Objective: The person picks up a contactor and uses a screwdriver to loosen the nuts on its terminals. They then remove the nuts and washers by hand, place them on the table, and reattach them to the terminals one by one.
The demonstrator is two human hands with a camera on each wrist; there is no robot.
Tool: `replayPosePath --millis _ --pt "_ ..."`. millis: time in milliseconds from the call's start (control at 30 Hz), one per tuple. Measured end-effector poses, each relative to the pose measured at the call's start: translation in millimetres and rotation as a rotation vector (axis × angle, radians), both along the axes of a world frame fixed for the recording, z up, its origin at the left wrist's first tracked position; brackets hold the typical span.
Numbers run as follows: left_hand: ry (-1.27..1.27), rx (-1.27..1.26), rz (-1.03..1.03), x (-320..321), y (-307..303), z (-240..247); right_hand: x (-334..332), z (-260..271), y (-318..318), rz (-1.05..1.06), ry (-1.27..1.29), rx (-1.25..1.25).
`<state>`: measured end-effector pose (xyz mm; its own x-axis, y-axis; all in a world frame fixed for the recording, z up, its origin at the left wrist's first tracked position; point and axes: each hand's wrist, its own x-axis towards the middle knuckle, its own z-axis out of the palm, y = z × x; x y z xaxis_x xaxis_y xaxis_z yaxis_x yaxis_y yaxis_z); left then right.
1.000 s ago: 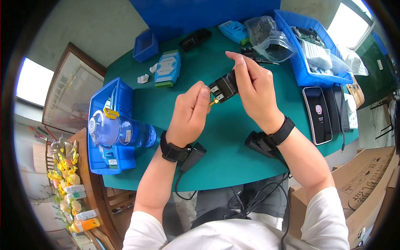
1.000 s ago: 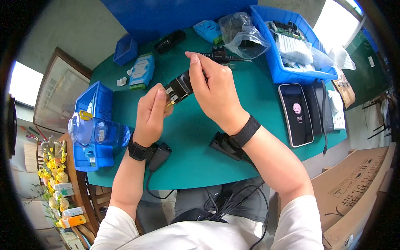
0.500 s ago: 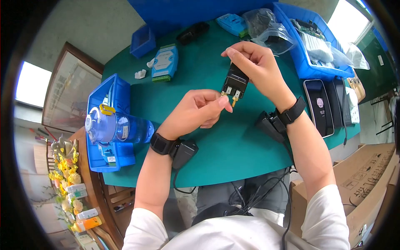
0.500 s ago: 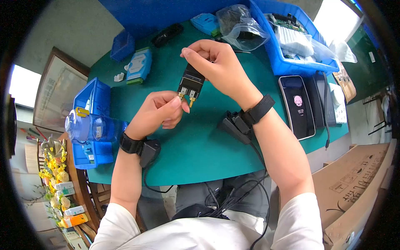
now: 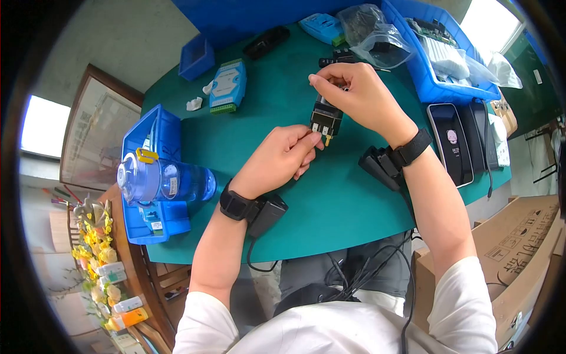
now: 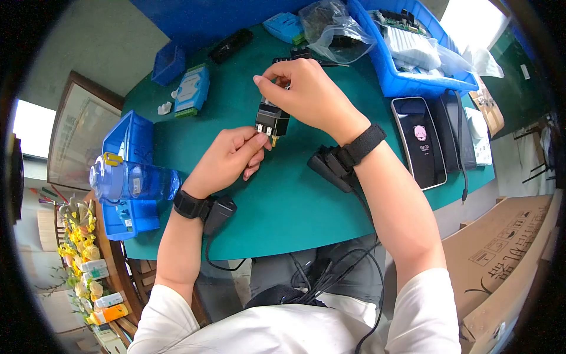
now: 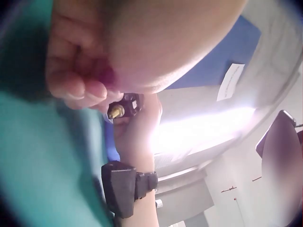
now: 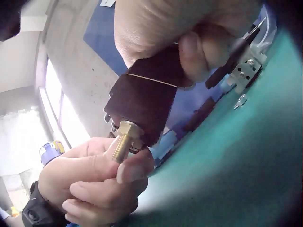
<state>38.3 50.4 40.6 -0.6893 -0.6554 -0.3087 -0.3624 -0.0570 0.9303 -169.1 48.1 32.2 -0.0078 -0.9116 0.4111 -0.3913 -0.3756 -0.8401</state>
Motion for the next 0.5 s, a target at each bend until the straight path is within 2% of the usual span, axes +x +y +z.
replayPosePath --millis 300,500 --pt "0.119 0.129 0.010 -5.4 1.8 -7.0 -6.0 1.6 -0.7 -0.002 0.075 0.107" --pt "0.177 0.214 0.027 -5.9 2.6 -6.1 -11.0 -6.7 -7.0 0.028 0.023 0.198"
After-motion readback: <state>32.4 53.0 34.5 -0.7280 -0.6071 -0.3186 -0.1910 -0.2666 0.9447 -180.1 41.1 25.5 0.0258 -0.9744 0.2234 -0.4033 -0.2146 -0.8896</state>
